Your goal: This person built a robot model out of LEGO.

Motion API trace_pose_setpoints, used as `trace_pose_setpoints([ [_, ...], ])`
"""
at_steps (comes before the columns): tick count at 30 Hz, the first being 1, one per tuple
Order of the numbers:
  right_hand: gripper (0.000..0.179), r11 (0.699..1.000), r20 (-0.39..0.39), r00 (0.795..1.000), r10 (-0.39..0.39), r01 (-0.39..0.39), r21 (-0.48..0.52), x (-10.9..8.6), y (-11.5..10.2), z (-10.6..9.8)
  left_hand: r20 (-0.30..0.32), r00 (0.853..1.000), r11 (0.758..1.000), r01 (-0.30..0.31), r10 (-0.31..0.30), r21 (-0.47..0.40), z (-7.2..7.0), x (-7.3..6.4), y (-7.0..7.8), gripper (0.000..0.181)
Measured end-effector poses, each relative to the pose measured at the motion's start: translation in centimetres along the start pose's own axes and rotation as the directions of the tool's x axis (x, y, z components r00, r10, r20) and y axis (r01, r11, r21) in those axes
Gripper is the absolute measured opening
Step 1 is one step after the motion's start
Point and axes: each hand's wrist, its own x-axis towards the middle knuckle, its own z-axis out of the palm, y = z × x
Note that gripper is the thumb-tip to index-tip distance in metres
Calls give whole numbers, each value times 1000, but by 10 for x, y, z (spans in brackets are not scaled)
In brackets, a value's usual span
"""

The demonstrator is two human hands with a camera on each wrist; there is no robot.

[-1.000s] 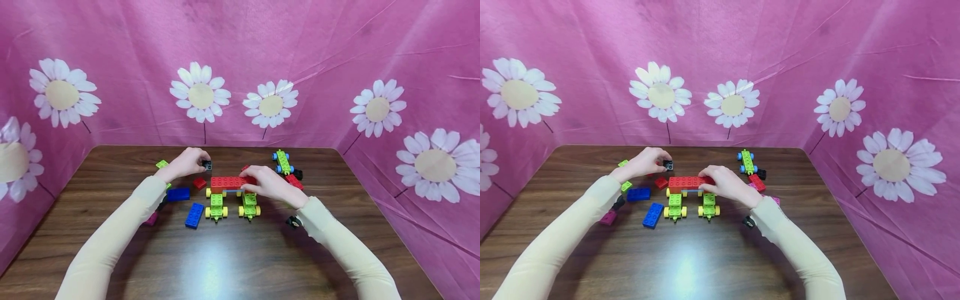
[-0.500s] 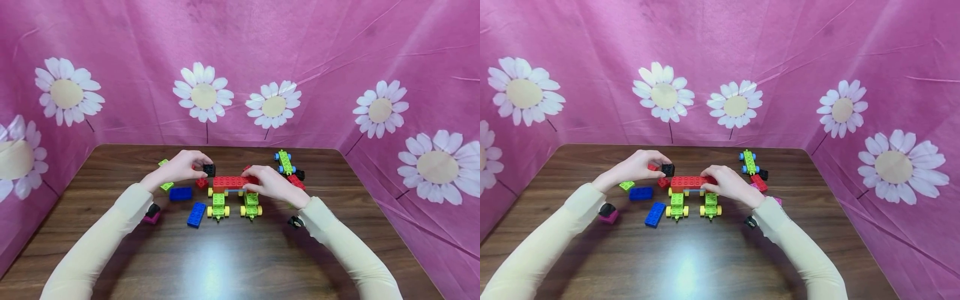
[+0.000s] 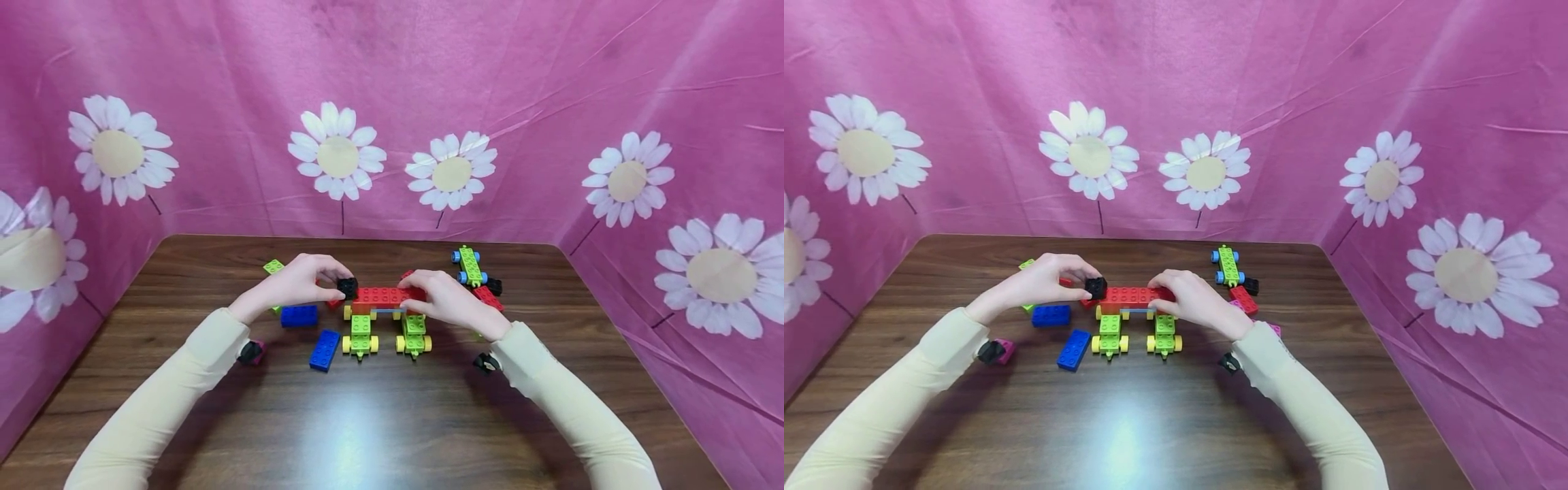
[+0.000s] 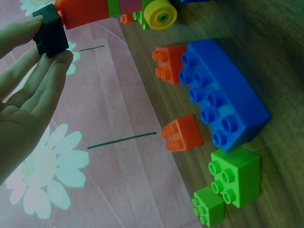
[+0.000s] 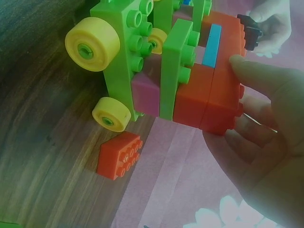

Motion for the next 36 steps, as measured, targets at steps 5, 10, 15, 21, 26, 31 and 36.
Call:
trace_pose_setpoints([
  [5,30,1000,-2,1000,8,-8,-3,0,1,0,3,1000,1000,-10,10,5,4,1,0,33],
  [10,30,1000,-8,1000,5,-5,-3,1,0,-1,10,1000,1000,-8,8,14,3,1,3,33],
  [15,30,1000,-6,1000,20,-20,-1,1,-2,-1,2,1000,1000,-8,8,1,6,2,6,30],
  [21,29,1000,3,1000,27,-27,11,1,-4,0,-14,1000,999,-28,28,-17,13,-1,5,25],
  [26,28,999,19,999,34,-34,30,0,-6,0,-35,999,999,-31,32,18,17,-4,5,25],
  [31,27,998,28,999,32,-34,47,0,-6,0,-30,999,999,-26,27,30,18,-5,10,25],
  [36,28,998,29,999,32,-34,56,-1,-6,2,-28,1000,999,-13,14,34,19,-5,16,27],
])
